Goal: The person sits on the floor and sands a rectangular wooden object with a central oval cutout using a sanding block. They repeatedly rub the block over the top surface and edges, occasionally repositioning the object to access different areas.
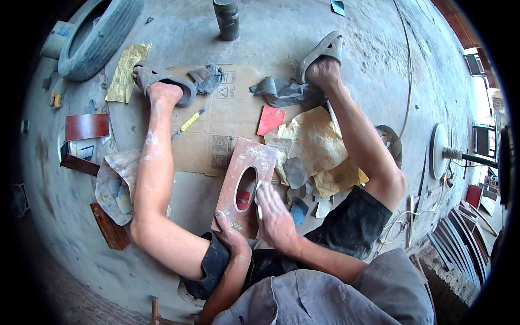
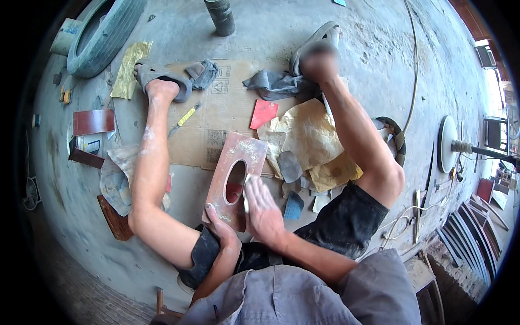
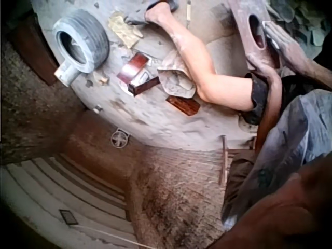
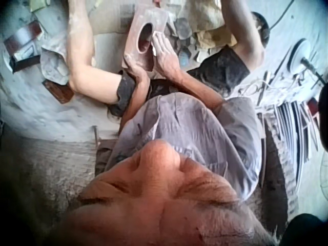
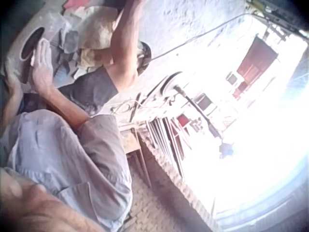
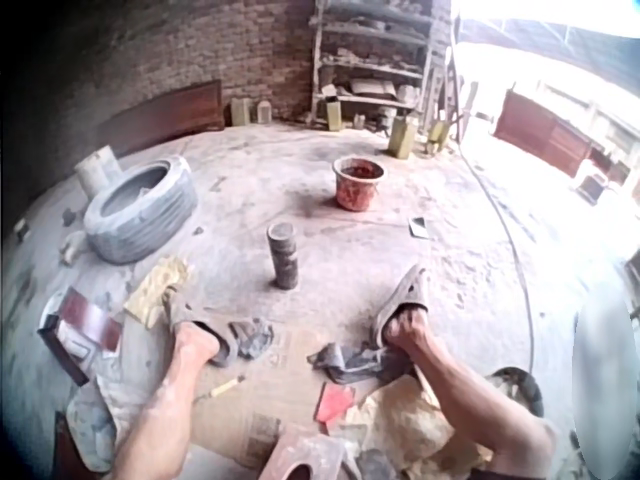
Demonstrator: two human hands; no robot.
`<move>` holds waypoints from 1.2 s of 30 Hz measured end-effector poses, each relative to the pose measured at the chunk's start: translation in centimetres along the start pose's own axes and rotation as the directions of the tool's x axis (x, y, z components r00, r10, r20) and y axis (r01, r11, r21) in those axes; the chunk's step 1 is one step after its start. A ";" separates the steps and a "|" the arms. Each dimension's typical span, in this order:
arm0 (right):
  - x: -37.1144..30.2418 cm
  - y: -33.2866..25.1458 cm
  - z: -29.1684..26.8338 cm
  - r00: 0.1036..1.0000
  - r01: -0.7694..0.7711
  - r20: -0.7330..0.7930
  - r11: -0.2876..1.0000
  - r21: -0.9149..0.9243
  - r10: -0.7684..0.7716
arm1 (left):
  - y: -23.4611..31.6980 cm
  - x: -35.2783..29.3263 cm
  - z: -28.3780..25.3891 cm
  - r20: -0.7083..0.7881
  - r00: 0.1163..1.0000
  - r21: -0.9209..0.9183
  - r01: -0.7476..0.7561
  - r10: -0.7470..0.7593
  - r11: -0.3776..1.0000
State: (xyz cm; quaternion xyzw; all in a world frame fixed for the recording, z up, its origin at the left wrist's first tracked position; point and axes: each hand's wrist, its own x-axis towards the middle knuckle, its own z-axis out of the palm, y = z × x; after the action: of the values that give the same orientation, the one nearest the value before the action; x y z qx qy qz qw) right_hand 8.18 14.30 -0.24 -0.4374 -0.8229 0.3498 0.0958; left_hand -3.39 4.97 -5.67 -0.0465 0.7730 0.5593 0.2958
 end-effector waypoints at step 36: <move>4.1 3.7 1.0 0.992 -0.083 -0.096 0.997 -0.007 0.082 | 1.1 -0.4 1.2 -0.087 0.980 0.212 -0.159 0.180 0.964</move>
State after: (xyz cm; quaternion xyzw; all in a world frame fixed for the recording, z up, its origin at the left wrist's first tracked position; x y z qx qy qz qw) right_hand 7.68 18.40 -3.98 -0.4877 -0.8006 0.3276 0.1181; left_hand -3.05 6.34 -4.74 0.0210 0.8418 0.4972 0.2089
